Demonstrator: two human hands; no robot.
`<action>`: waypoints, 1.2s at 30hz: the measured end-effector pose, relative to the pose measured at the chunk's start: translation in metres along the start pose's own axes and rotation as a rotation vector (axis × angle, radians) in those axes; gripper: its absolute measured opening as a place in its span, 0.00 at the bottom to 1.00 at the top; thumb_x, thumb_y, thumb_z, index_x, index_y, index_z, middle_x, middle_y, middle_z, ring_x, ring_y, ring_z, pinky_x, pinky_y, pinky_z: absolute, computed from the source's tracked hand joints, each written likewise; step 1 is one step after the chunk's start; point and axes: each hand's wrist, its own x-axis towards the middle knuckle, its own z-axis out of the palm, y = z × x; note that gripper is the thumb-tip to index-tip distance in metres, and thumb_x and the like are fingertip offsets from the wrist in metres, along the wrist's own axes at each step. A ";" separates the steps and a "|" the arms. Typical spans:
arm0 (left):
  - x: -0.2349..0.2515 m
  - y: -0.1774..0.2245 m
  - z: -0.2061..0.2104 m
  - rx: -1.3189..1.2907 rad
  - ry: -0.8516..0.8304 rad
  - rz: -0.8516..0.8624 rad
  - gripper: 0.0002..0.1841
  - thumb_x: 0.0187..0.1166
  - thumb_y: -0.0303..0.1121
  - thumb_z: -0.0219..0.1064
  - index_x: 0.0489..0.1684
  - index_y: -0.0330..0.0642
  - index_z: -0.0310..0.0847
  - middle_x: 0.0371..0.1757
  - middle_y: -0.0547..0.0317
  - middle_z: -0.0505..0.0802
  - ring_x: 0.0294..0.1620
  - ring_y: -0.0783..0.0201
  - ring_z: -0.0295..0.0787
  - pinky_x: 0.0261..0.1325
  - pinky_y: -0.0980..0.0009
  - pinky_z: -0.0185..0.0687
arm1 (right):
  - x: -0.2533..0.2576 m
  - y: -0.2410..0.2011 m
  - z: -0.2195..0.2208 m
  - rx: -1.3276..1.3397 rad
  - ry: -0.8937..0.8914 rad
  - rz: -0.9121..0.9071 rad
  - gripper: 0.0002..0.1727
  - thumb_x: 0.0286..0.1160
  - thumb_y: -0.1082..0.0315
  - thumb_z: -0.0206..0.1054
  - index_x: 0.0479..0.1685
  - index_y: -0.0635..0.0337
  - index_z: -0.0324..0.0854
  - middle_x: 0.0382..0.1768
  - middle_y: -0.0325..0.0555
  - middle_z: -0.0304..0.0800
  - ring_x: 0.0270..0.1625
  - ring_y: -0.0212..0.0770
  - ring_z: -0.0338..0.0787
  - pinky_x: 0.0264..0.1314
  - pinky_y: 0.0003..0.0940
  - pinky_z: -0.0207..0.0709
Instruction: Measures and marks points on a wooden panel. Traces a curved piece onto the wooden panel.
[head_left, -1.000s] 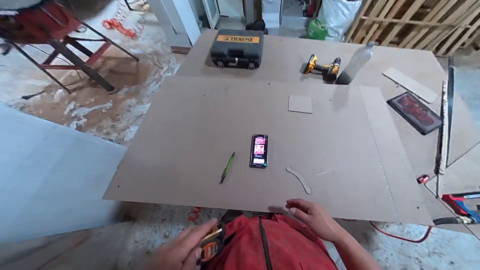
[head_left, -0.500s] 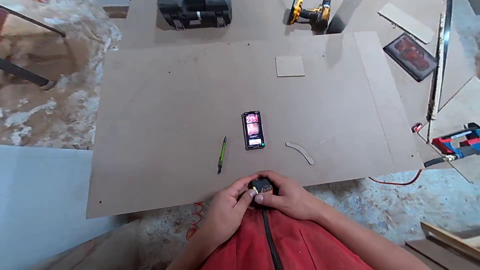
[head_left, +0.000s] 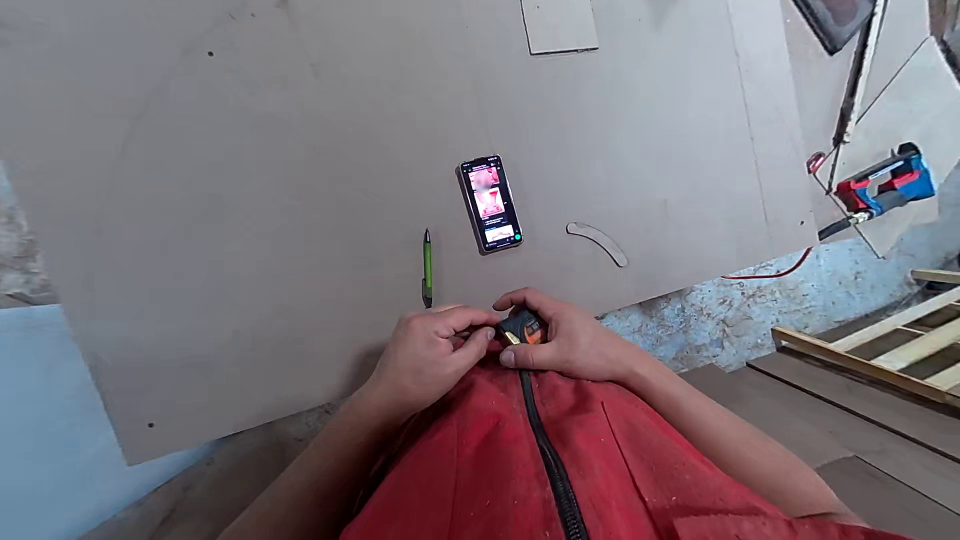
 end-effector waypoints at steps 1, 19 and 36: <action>0.004 0.001 0.004 0.039 0.011 0.043 0.10 0.78 0.37 0.68 0.49 0.53 0.95 0.48 0.75 0.96 0.47 0.78 0.94 0.50 0.76 0.94 | 0.001 0.000 -0.007 -0.020 -0.008 0.002 0.34 0.67 0.49 0.81 0.74 0.44 0.75 0.45 0.38 0.91 0.39 0.33 0.91 0.40 0.36 0.89; 0.005 0.049 0.102 -0.204 0.330 -0.177 0.13 0.68 0.27 0.79 0.49 0.43 0.88 0.49 0.59 0.97 0.47 0.61 0.97 0.56 0.64 0.96 | -0.007 0.035 -0.083 0.038 -0.232 -0.082 0.24 0.73 0.53 0.76 0.63 0.52 0.78 0.41 0.41 0.91 0.38 0.34 0.91 0.41 0.36 0.89; 0.042 0.017 0.054 -0.038 0.246 -0.061 0.03 0.67 0.27 0.72 0.32 0.45 0.83 0.51 0.59 0.91 0.53 0.64 0.88 0.55 0.64 0.88 | 0.030 0.046 -0.161 -0.705 -0.038 -0.225 0.17 0.65 0.60 0.72 0.52 0.54 0.84 0.50 0.44 0.86 0.44 0.42 0.88 0.45 0.48 0.84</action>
